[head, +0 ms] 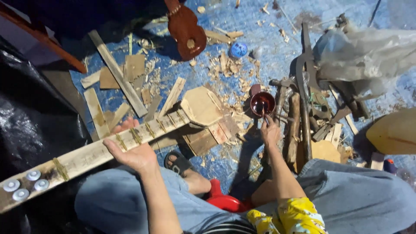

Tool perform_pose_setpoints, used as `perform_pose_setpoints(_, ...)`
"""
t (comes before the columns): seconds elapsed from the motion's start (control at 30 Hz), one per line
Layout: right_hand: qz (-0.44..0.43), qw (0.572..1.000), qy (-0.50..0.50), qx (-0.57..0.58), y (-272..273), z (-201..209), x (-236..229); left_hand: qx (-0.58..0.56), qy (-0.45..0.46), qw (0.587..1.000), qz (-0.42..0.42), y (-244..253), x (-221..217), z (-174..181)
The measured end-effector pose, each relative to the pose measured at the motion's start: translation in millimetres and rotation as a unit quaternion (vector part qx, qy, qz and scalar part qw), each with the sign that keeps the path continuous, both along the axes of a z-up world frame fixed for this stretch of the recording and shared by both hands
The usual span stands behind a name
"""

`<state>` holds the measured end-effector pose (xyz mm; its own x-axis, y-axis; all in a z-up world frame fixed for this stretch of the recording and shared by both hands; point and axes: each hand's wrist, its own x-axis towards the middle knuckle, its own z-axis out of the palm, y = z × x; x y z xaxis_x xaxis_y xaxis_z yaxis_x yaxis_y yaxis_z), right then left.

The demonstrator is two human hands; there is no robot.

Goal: Preparing wood stain by pouring it into a small container and applying it to the neck of a stringed instrument.

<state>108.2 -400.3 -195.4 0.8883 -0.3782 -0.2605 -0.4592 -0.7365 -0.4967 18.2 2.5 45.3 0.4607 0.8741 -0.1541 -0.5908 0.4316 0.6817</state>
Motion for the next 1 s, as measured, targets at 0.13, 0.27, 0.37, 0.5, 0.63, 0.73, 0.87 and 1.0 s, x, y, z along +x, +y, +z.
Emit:
perform_pose_setpoints(0.13,0.006,1.000,-0.007,-0.004,5.9,2.7,-1.9,-0.042,-0.005,0.999,0.015,-10.0,-2.5,12.1)
perform_pose_setpoints(0.27,0.092,0.993,-0.049,-0.053,29.1,50.7,-18.4,-0.046,-0.008,0.999,0.024,-13.4,-7.1,-1.0)
perform_pose_setpoints(0.37,0.050,0.988,-0.115,-0.091,24.5,-25.6,-4.0,0.071,0.005,0.997,-0.042,-19.4,-19.4,8.8)
perform_pose_setpoints(0.5,0.005,0.992,-0.112,-0.058,15.1,-7.2,-4.4,0.055,-0.010,0.998,-0.042,-15.1,-19.6,8.3)
perform_pose_setpoints(0.63,0.029,0.991,-0.091,-0.097,17.9,-14.8,-3.7,0.093,-0.006,0.994,-0.054,-12.5,-19.0,6.6)
perform_pose_setpoints(0.73,0.043,0.987,-0.092,-0.121,16.5,-15.7,-0.7,0.083,-0.012,0.995,-0.058,-9.5,-22.8,4.8)
perform_pose_setpoints(0.87,0.063,0.982,-0.145,-0.102,15.6,-13.5,-6.9,0.058,-0.012,0.997,-0.053,-9.3,-21.3,2.7)
perform_pose_setpoints(1.0,0.067,0.985,-0.072,-0.144,8.5,-53.6,9.3,0.061,-0.011,0.997,-0.047,-9.4,-19.6,2.7)
